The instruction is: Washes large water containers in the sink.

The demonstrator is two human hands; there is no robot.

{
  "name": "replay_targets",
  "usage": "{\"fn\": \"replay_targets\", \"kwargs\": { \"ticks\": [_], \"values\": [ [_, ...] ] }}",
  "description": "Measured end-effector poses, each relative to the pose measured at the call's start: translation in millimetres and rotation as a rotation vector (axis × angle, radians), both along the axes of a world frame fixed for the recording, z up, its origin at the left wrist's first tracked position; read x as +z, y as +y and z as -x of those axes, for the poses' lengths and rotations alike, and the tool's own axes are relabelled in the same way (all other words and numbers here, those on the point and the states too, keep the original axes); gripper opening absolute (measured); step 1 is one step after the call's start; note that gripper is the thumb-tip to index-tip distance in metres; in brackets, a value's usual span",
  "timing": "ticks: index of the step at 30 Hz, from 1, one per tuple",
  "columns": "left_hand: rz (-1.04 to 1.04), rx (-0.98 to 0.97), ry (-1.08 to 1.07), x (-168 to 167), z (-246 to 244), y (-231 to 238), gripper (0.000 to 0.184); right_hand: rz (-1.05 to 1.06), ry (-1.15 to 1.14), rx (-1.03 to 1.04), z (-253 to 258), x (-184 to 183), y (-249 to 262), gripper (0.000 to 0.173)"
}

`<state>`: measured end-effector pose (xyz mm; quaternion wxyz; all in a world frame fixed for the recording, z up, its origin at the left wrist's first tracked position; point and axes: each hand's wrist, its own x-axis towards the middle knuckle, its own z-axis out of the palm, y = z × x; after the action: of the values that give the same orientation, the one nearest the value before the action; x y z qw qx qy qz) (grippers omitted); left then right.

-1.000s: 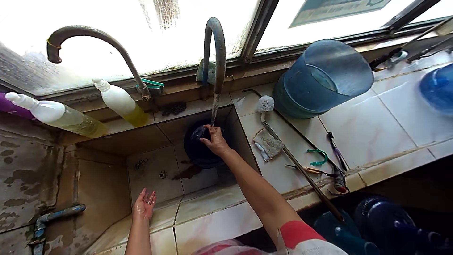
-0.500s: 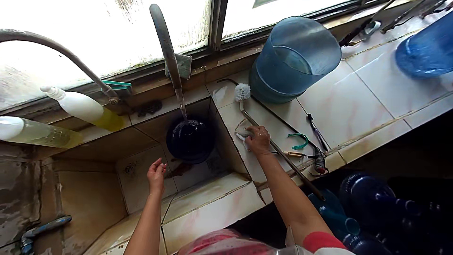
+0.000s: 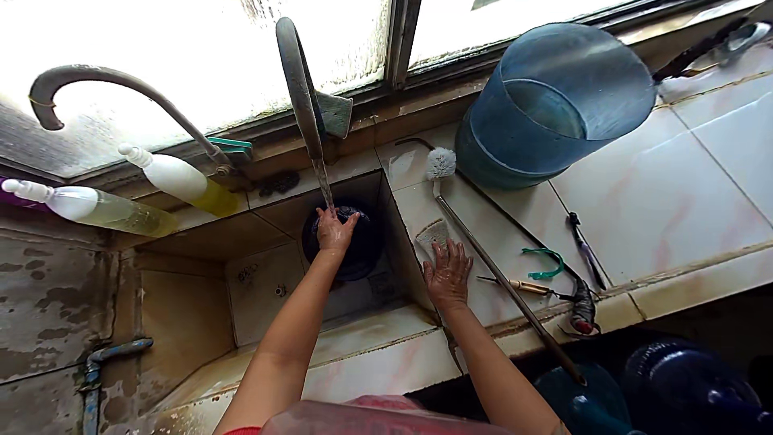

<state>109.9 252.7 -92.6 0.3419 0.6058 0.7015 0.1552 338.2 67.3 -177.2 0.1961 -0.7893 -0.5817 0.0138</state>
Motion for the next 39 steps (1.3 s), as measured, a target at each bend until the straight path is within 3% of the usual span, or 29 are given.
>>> {"fn": "replay_targets", "kwargs": {
  "ticks": [4,8,12,18,19,23,26,29,33,37,39],
  "values": [
    [0.058,-0.233,0.184,0,1,14,0.04,0.018,0.012,-0.007,0,4,1,0.053],
    [-0.052,-0.571,0.016,-15,27,29,0.024,0.018,0.011,-0.013,-1,1,-1,0.053],
    [-0.17,-0.445,-0.191,-32,41,21,0.049,0.019,0.013,-0.018,0,0,-1,0.053],
    [0.056,-0.331,-0.623,-35,57,22,0.046,0.009,0.015,-0.018,0,0,-1,0.053],
    [0.081,-0.348,-0.574,-34,58,28,0.045,0.009,0.017,-0.018,0,0,-1,0.053],
    [0.138,-0.497,0.05,-6,32,48,0.029,-0.001,0.021,-0.021,1,1,0,0.053],
    [0.166,-0.521,0.304,0,13,51,0.018,0.008,0.02,-0.025,0,2,0,0.052],
    [0.165,-0.419,0.307,0,10,48,0.017,0.014,0.026,-0.029,0,2,0,0.052],
    [0.204,-0.184,0.098,-8,21,40,0.027,0.016,0.039,-0.025,1,5,0,0.052],
    [0.157,0.179,-0.431,-21,25,22,0.029,0.014,0.051,-0.026,1,3,-1,0.052],
    [0.124,0.341,-0.537,-16,19,10,0.031,0.009,0.044,-0.027,0,3,-1,0.052]
  ]
}}
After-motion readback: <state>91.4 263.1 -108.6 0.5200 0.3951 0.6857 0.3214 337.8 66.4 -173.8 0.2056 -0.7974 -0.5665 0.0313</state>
